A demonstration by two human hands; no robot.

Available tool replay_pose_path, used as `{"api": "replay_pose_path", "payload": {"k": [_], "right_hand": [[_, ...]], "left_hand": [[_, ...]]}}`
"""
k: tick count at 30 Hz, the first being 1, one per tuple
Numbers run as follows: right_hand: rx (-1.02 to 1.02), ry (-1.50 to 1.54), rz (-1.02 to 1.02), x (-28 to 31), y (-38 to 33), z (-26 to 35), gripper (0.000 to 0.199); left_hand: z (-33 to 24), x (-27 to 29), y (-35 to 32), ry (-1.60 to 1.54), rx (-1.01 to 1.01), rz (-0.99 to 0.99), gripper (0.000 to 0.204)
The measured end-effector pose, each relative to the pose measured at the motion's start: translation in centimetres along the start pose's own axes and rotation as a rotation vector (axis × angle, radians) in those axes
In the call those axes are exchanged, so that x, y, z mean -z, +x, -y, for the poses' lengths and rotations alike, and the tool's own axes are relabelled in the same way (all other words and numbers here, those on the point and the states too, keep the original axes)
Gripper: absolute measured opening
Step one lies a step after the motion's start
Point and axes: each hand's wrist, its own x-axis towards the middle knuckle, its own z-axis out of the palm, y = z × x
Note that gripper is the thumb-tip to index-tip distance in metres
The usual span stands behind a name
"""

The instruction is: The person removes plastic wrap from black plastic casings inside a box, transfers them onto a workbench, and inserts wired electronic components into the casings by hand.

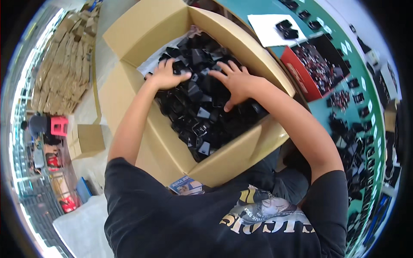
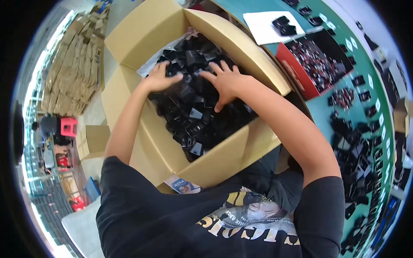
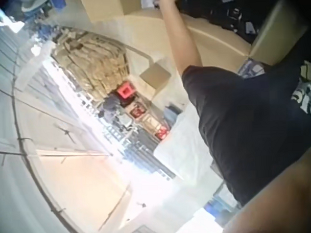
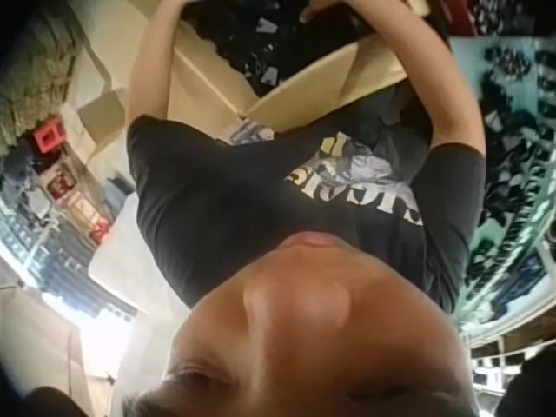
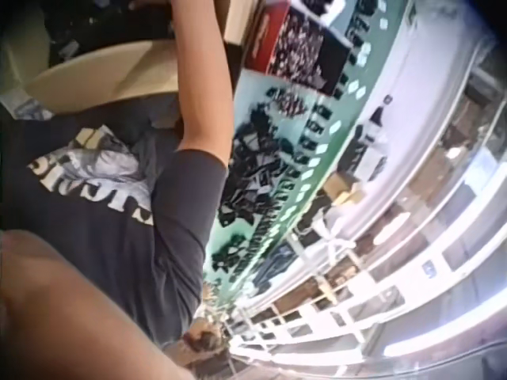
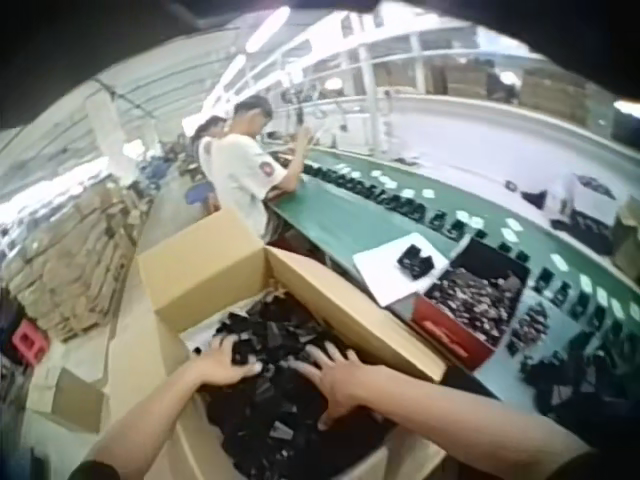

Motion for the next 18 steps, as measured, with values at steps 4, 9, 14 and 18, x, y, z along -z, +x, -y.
{"api": "replay_pose_path", "payload": {"k": [4, 9, 14, 18], "right_hand": [[-0.039, 0.096, 0.012, -0.8, 6.2, -2.2, 0.122], [-0.027, 0.277, -0.067, -1.0, 10.8, -5.7, 0.121], [-0.111, 0.386, -0.128, -3.1, 14.5, -4.9, 0.115], [-0.248, 0.467, -0.154, -4.1, 16.3, -4.6, 0.108]], "left_hand": [[0.7, 0.0, 8.7, -0.122, 0.104, -0.111, 0.107], [0.3, -1.5, 12.4, -0.358, 0.154, -0.076, 0.106], [-1.3, 0.7, 11.2, -0.687, 0.111, 0.184, 0.103], [-0.9, 2.4, 9.8, -0.881, 0.056, 0.303, 0.100]]}}
